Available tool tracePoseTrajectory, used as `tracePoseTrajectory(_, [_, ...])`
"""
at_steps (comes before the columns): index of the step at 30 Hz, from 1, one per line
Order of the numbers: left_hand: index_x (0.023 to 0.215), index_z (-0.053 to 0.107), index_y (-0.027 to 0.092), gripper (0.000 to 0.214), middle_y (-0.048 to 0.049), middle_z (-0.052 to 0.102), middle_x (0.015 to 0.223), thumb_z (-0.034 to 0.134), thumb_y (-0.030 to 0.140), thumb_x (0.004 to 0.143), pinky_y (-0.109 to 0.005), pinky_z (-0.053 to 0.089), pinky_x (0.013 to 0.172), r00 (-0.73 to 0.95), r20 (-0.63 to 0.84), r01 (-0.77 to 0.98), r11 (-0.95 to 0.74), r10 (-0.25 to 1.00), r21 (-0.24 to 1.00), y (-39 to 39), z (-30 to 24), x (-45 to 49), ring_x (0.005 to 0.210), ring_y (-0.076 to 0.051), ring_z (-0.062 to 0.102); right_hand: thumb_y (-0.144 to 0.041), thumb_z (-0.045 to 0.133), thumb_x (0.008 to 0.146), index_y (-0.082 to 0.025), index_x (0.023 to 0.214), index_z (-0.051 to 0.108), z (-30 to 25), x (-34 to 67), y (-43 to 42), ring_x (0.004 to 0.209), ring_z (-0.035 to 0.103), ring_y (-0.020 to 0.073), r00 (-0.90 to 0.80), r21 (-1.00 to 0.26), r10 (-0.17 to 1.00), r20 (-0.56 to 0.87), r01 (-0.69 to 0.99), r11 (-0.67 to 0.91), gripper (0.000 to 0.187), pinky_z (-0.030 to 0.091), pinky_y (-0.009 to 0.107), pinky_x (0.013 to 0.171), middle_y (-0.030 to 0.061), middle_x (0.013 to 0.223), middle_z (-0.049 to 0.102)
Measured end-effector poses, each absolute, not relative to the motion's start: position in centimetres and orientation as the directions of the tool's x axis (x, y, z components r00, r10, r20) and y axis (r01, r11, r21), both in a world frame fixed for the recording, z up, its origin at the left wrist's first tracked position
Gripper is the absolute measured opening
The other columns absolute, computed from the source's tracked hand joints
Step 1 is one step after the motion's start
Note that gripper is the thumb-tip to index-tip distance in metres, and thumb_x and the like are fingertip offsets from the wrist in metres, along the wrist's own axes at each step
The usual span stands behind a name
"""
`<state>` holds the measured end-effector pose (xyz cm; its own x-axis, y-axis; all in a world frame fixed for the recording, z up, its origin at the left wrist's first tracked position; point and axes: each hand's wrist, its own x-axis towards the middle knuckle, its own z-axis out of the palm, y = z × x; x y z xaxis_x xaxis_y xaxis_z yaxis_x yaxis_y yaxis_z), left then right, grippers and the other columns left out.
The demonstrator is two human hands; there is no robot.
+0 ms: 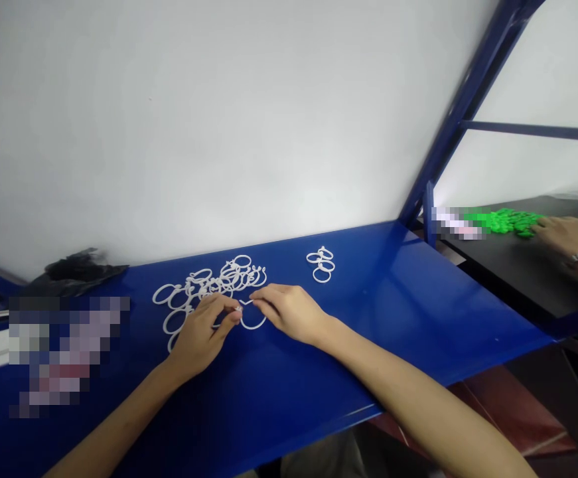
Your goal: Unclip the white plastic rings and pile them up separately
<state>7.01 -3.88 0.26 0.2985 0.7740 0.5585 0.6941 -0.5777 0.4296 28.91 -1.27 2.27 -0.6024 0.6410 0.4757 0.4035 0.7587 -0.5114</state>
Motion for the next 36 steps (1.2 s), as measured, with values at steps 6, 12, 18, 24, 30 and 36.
tracePoseTrajectory(6, [0.084, 0.062, 0.023, 0.021, 0.0002, 0.068, 0.08, 0.055, 0.039, 0.095, -0.034, 0.046, 0.078, 0.297, 0.582, 0.718, -0.579, 0.757, 0.387, -3.7, -0.3, 6.9, 0.081, -0.019, 0.06, -0.024, 0.053, 0.098, -0.016, 0.098, 0.065, 2.5, 29.0, -1.3, 0.077, 0.066, 0.0142, -0.685, -0.565, 0.619, 0.385, 0.355, 0.745, 0.014, 0.051, 0.026, 0.07, 0.0052, 0.09, 0.071])
tracePoseTrajectory(12, [0.077, 0.062, 0.022, 0.03, 0.0017, 0.069, 0.075, 0.048, 0.037, 0.099, -0.035, 0.04, 0.077, 0.36, 0.603, 0.691, -0.637, 0.712, 0.341, -4.1, -0.2, 7.1, 0.074, -0.017, 0.057, -0.028, 0.043, 0.103, -0.016, 0.097, 0.062, 2.6, 29.0, -1.9, 0.075, 0.059, 0.0133, -0.77, -0.528, 0.512, 0.38, 0.273, 0.804, 0.024, 0.047, 0.025, 0.07, 0.0047, 0.086, 0.065])
tracePoseTrajectory(18, [0.073, 0.06, 0.023, 0.03, 0.0019, 0.068, 0.074, 0.048, 0.03, 0.099, -0.035, 0.039, 0.077, 0.433, 0.594, 0.69, -0.674, 0.678, 0.266, -4.2, 0.0, 7.5, 0.074, -0.017, 0.055, -0.029, 0.039, 0.104, -0.016, 0.096, 0.064, 2.6, 28.9, -2.1, 0.074, 0.056, 0.0148, -0.79, -0.436, 0.487, 0.372, 0.315, 0.843, 0.03, 0.046, 0.026, 0.068, 0.0047, 0.08, 0.062])
tracePoseTrajectory(24, [0.095, 0.064, 0.022, 0.014, -0.0021, 0.069, 0.095, 0.059, 0.035, 0.093, -0.039, 0.043, 0.088, 0.412, 0.504, 0.786, -0.575, 0.759, 0.224, -3.0, -0.4, 7.1, 0.096, -0.023, 0.057, -0.018, 0.047, 0.1, -0.017, 0.104, 0.068, 2.2, 30.2, 0.4, 0.087, 0.061, 0.0174, -0.64, -0.373, 0.66, 0.394, 0.545, 0.751, 0.022, 0.05, 0.029, 0.079, 0.009, 0.097, 0.065])
tracePoseTrajectory(30, [0.099, 0.065, 0.023, 0.015, -0.0017, 0.067, 0.099, 0.054, 0.033, 0.096, -0.042, 0.042, 0.094, 0.443, 0.389, 0.802, -0.551, 0.808, 0.23, -3.2, -0.5, 6.5, 0.1, -0.023, 0.055, -0.015, 0.05, 0.096, -0.014, 0.109, 0.068, 2.3, 34.8, 3.8, 0.083, 0.062, 0.0168, -0.238, -0.283, 0.885, 0.401, 0.887, 0.366, 0.022, 0.048, 0.027, 0.076, 0.0099, 0.101, 0.063])
tracePoseTrajectory(36, [0.101, 0.065, 0.023, 0.015, -0.0017, 0.065, 0.1, 0.055, 0.032, 0.095, -0.043, 0.042, 0.095, 0.441, 0.363, 0.799, -0.543, 0.821, 0.258, -3.3, -0.6, 6.5, 0.101, -0.022, 0.055, -0.018, 0.053, 0.093, -0.014, 0.096, 0.066, 2.0, 36.2, 5.0, 0.077, 0.061, 0.0174, -0.071, -0.232, 0.932, 0.355, 0.959, 0.162, 0.014, 0.042, 0.026, 0.069, 0.0086, 0.093, 0.065])
